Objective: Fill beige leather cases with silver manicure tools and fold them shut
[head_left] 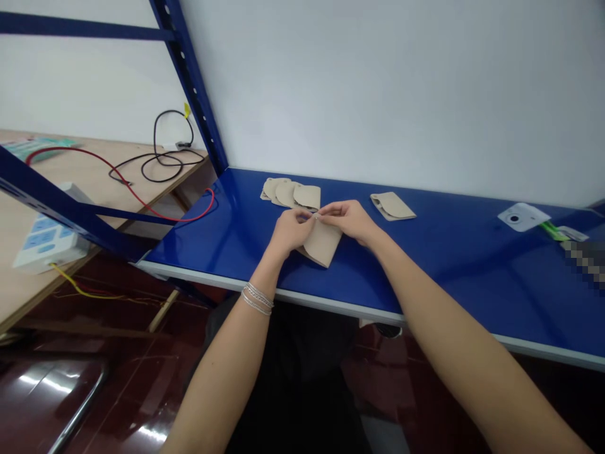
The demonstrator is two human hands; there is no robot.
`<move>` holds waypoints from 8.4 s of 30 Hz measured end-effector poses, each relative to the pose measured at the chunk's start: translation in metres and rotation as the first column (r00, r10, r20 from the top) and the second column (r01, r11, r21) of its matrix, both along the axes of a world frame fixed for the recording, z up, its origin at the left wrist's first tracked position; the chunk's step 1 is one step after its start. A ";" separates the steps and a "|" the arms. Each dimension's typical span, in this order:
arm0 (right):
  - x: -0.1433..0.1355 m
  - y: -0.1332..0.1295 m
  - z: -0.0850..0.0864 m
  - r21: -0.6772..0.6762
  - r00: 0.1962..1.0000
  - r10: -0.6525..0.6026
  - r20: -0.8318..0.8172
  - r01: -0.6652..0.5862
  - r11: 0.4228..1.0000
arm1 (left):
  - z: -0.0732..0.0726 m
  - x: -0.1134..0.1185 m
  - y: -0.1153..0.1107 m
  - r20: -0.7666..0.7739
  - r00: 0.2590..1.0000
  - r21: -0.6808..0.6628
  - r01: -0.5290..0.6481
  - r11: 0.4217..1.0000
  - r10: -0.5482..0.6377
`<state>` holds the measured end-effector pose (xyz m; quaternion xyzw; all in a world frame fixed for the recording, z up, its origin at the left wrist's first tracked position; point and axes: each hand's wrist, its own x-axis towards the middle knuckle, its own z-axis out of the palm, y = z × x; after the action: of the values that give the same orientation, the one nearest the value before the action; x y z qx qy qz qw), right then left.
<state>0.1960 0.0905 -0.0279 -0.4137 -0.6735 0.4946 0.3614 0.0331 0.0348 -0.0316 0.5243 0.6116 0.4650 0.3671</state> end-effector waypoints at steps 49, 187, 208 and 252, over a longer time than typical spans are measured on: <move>0.003 -0.001 0.001 -0.026 0.995 0.082 0.054 -0.081 0.996 | -0.005 0.000 0.000 -0.078 0.997 0.105 0.022 0.994 -0.013; 0.004 -0.003 0.002 0.025 0.990 0.105 0.092 -0.107 0.994 | 0.004 0.000 -0.005 0.163 0.984 -0.019 -0.070 0.997 0.072; 0.003 -0.005 0.005 0.013 0.990 0.100 0.099 -0.102 0.995 | 0.003 -0.001 -0.004 0.140 0.988 -0.005 -0.071 0.997 0.072; 0.002 -0.002 0.003 -0.008 0.984 0.094 0.150 -0.093 0.996 | 0.000 -0.002 -0.004 0.073 0.995 -0.028 -0.071 0.997 0.073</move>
<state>0.1980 0.0887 -0.0246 -0.4179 -0.7172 0.4789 0.2858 0.0308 0.0304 -0.0319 0.4796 0.6219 0.4894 0.3792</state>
